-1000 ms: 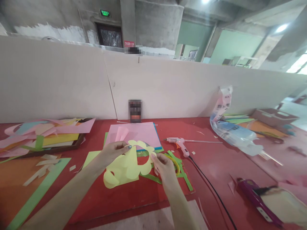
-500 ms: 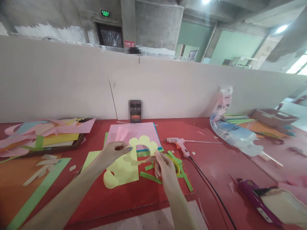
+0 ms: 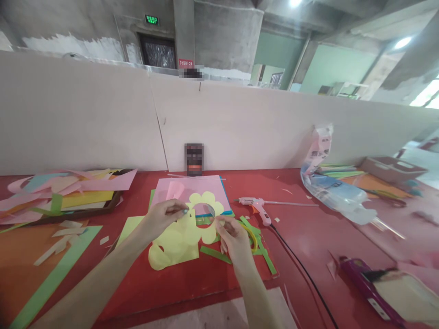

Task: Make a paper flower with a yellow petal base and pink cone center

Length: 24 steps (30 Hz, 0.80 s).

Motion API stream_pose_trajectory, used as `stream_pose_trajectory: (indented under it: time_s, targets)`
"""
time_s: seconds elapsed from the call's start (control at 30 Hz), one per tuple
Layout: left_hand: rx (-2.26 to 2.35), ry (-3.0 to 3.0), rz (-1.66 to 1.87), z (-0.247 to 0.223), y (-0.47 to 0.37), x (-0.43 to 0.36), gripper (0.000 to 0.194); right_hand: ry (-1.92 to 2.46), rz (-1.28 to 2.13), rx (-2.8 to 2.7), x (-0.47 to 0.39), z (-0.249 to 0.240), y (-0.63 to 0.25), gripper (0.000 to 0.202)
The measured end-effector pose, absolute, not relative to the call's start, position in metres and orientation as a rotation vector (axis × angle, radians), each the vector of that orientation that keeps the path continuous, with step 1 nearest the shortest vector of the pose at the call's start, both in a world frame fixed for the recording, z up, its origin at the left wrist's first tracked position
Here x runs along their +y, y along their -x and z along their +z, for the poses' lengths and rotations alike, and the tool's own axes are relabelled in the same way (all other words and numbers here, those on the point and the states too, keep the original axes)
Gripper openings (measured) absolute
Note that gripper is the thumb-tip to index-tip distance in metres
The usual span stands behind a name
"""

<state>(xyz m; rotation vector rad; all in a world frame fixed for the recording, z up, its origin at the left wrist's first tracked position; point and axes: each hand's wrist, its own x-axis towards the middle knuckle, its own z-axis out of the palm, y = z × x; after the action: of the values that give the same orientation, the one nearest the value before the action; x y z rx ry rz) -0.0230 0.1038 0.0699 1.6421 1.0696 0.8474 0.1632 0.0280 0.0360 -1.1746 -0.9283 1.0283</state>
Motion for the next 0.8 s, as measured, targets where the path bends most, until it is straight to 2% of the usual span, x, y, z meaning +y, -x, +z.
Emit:
stream_pose_trajectory:
  time_s: [0.17, 0.33, 0.57, 0.8]
  targets:
    - [1.043, -1.642, 0.818, 0.068, 0.025, 0.102, 0.054, 1.242, 0.904, -0.956, 0.025, 0.043, -0.159, 0.054]
    - [1.091, -1.650, 0.805, 0.072, 0.024, 0.100, 0.059, 1.362, 0.868, -1.006, 0.025, 0.040, -0.160, 0.063]
    - [1.062, -1.701, 0.761, 0.064, 0.024, 0.103, 0.038, 1.431, 0.852, -1.160, 0.027, 0.028, -0.168, 0.034]
    - [1.051, -1.654, 0.707, 0.061, 0.024, 0.104, 0.020, 1.390, 0.866, -1.196, 0.028, 0.028, -0.166, 0.033]
